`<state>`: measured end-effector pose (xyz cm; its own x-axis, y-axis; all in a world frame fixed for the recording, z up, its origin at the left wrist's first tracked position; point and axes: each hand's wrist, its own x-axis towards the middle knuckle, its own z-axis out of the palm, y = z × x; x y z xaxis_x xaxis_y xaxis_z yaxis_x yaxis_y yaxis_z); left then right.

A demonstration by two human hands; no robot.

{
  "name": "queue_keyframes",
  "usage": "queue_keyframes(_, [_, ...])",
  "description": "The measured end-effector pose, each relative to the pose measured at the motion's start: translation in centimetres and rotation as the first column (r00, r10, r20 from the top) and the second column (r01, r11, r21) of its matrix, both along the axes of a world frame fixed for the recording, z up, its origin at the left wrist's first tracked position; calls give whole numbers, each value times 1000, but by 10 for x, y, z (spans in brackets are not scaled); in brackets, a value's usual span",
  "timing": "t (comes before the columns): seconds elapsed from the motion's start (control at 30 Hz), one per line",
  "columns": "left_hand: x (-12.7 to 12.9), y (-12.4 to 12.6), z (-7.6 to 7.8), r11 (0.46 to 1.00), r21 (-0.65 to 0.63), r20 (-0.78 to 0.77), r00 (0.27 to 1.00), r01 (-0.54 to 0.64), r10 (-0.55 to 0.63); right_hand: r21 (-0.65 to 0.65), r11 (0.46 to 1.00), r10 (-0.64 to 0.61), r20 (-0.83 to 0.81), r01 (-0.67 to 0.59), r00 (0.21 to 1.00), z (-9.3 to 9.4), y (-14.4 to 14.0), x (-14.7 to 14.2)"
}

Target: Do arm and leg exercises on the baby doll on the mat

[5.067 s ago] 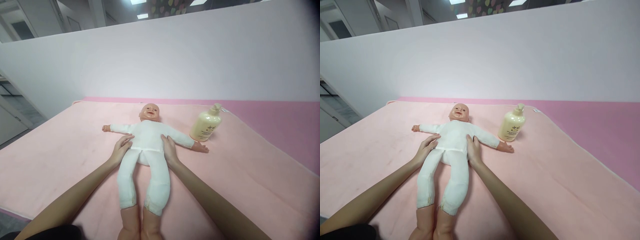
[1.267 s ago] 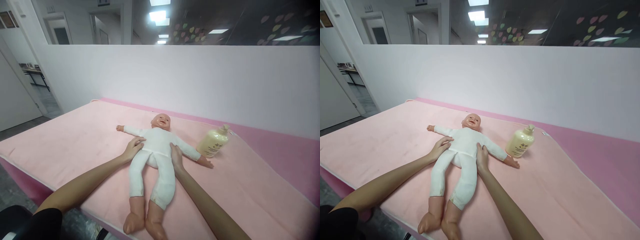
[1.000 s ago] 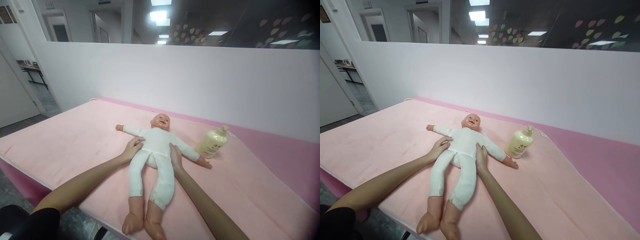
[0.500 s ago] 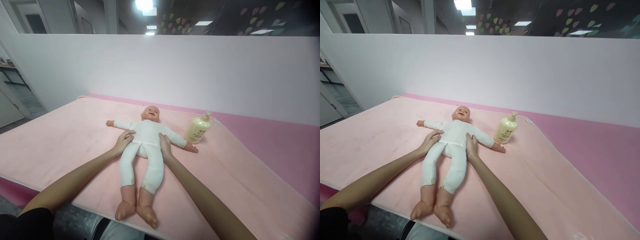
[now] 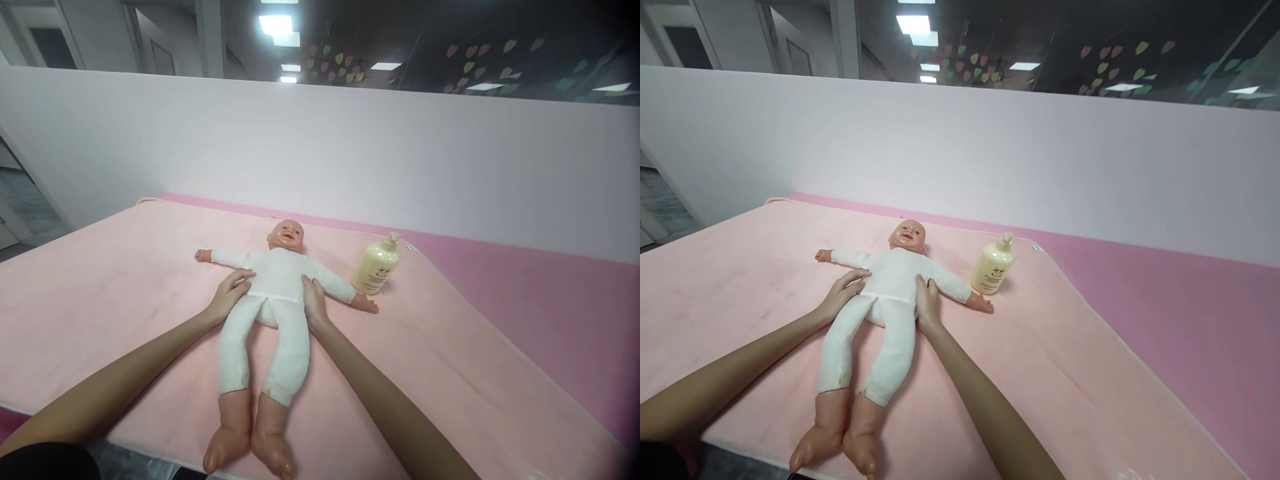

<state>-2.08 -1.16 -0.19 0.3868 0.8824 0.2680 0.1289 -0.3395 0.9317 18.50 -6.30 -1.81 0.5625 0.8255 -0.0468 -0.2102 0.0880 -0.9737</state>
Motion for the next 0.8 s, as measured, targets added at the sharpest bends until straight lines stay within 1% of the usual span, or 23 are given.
queue_keyframes(0.2, [0, -1, 3, 1000, 6, -30, 999, -11, 11, -12, 1000, -4, 23, 5, 1000, 0, 0, 1])
queue_keyframes(0.5, [-1, 1, -1, 1000, 28, -30, 1000, -7, 7, 22, 1000, 0, -18, 1, 1000, -3, 0, 0])
queue_keyframes(0.53, [-1, 2, -1, 1000, 19, -24, 1000, -5, 6, 38, 999, -4, -43, 5, 999, -4, 1, 0])
queue_keyframes(0.6, [-1, 2, -2, 1000, -7, -6, 1000, 0, 0, 84, 996, 6, -147, 7, 989, -5, 2, 1])
queue_keyframes(0.7, [-1, 2, -3, 1000, -19, 20, 1000, 4, -4, 153, 988, 67, -313, -19, 947, -9, 5, 2])
queue_keyframes(0.73, [-1, 2, -4, 1000, -16, 25, 1000, 3, -3, 167, 986, 83, -322, -30, 943, -10, 5, 3])
queue_keyframes(0.8, [-1, 2, -5, 1000, -19, 32, 999, 4, -3, 173, 984, 75, -237, -34, 969, -13, 7, 6])
